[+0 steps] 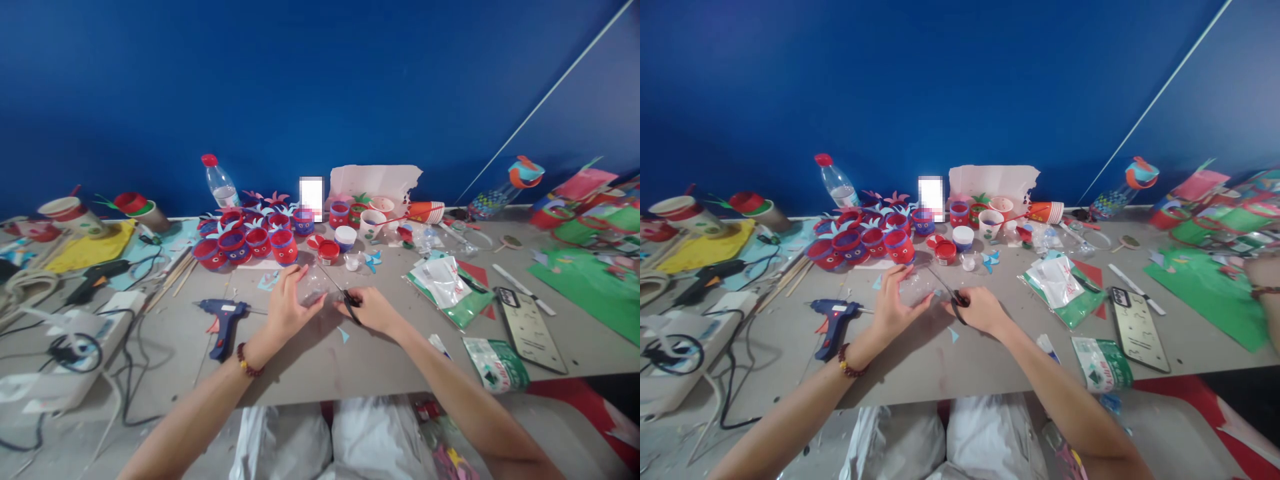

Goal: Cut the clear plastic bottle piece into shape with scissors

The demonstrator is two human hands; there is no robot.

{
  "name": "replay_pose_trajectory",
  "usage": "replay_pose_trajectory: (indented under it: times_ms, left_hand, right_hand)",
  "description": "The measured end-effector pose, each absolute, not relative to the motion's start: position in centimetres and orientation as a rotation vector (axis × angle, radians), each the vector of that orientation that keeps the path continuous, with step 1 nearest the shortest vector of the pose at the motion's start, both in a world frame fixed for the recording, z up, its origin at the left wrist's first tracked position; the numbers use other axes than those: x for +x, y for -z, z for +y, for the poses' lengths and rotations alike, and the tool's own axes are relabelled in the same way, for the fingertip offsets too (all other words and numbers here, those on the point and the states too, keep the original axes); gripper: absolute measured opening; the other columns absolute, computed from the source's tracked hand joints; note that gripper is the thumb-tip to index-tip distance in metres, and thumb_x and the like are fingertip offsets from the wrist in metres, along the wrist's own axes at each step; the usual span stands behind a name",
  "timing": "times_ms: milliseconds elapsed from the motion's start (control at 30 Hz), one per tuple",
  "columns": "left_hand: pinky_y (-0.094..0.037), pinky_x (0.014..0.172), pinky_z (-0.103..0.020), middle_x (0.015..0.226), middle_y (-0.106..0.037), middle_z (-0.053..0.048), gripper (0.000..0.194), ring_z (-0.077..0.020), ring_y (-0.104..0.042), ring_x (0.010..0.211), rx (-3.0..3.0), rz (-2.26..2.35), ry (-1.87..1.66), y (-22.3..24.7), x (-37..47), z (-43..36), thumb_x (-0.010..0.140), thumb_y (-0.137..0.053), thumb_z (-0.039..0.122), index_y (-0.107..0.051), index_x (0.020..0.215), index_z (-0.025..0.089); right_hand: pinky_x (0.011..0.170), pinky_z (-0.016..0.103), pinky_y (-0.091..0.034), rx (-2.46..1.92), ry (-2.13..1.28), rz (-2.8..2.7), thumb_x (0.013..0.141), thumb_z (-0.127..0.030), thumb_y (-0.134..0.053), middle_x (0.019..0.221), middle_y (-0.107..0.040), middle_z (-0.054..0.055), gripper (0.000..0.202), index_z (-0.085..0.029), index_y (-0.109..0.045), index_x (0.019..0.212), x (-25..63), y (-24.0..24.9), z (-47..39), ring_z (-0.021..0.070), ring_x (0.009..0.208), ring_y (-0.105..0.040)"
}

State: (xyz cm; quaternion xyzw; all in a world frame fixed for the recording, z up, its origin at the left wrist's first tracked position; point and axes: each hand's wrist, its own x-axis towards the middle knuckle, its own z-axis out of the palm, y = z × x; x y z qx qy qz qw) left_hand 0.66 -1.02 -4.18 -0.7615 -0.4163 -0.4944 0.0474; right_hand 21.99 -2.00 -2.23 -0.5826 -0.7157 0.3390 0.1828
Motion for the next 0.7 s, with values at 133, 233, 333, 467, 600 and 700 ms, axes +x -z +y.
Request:
replay_pose_trajectory:
  times_ms: [133, 233, 333, 467, 600, 700]
  left_hand:
    - [-0.055, 0.091, -0.041, 0.112, -0.06, -0.013, 0.063, -0.0268, -0.063, 0.108, -2.299, -1.254, 1.473, 4.48, 0.65, -0.94, 0.075, -0.075, 0.038, -0.047, 0.127, 0.017]
    - [-0.055, 0.091, -0.041, 0.112, -0.061, -0.013, 0.063, -0.0271, -0.063, 0.109, -2.292, -1.247, 1.459, 4.6, 0.6, -0.88, 0.075, -0.075, 0.039, -0.047, 0.127, 0.017]
    - [-0.055, 0.091, -0.04, 0.111, -0.061, -0.013, 0.063, -0.027, -0.062, 0.108, -2.282, -1.241, 1.456, 4.52, 0.58, -0.86, 0.075, -0.075, 0.038, -0.046, 0.127, 0.016]
    - [-0.055, 0.091, -0.041, 0.111, -0.06, -0.013, 0.063, -0.0272, -0.062, 0.108, -2.272, -1.267, 1.464, 4.47, 0.6, -0.86, 0.075, -0.075, 0.039, -0.047, 0.126, 0.016]
    - [-0.055, 0.091, -0.041, 0.113, -0.06, -0.013, 0.064, -0.0275, -0.062, 0.109, -2.279, -1.285, 1.482, 4.61, 0.62, -0.83, 0.075, -0.076, 0.039, -0.047, 0.127, 0.017]
    - [-0.055, 0.09, -0.041, 0.113, -0.059, -0.013, 0.064, -0.0272, -0.062, 0.108, -2.285, -1.293, 1.482, 4.59, 0.63, -0.85, 0.075, -0.076, 0.039, -0.046, 0.127, 0.018]
  right_hand:
    - [0.048, 0.024, -0.025, -1.634, -0.943, -2.035, 0.076, -0.054, -0.059, 0.051, -0.037, -0.003, 0.046, -0.021, -0.037, 0.054, 21.97, 2.19, -2.08, 0.0108, 0.051, -0.033]
    - [0.047, 0.024, -0.024, -1.623, -0.95, -2.035, 0.076, -0.054, -0.059, 0.051, -0.035, -0.004, 0.047, -0.021, -0.036, 0.053, 22.01, 2.32, -2.11, 0.01, 0.051, -0.029]
    - [0.047, 0.023, -0.023, -1.621, -0.942, -2.025, 0.077, -0.053, -0.059, 0.051, -0.034, -0.004, 0.046, -0.02, -0.037, 0.054, 22.01, 2.46, -2.11, 0.0095, 0.05, -0.028]
    - [0.047, 0.024, -0.023, -1.647, -0.939, -2.013, 0.078, -0.052, -0.059, 0.05, -0.034, -0.004, 0.045, -0.02, -0.038, 0.053, 21.89, 2.33, -2.14, 0.0096, 0.05, -0.029]
    - [0.047, 0.024, -0.024, -1.667, -0.922, -2.011, 0.078, -0.053, -0.058, 0.048, -0.035, -0.004, 0.046, -0.02, -0.038, 0.053, 21.86, 2.25, -2.13, 0.0096, 0.049, -0.029]
    - [0.047, 0.023, -0.024, -1.681, -0.898, -2.011, 0.078, -0.052, -0.058, 0.048, -0.037, -0.004, 0.045, -0.02, -0.039, 0.053, 21.93, 2.35, -2.01, 0.0094, 0.048, -0.03]
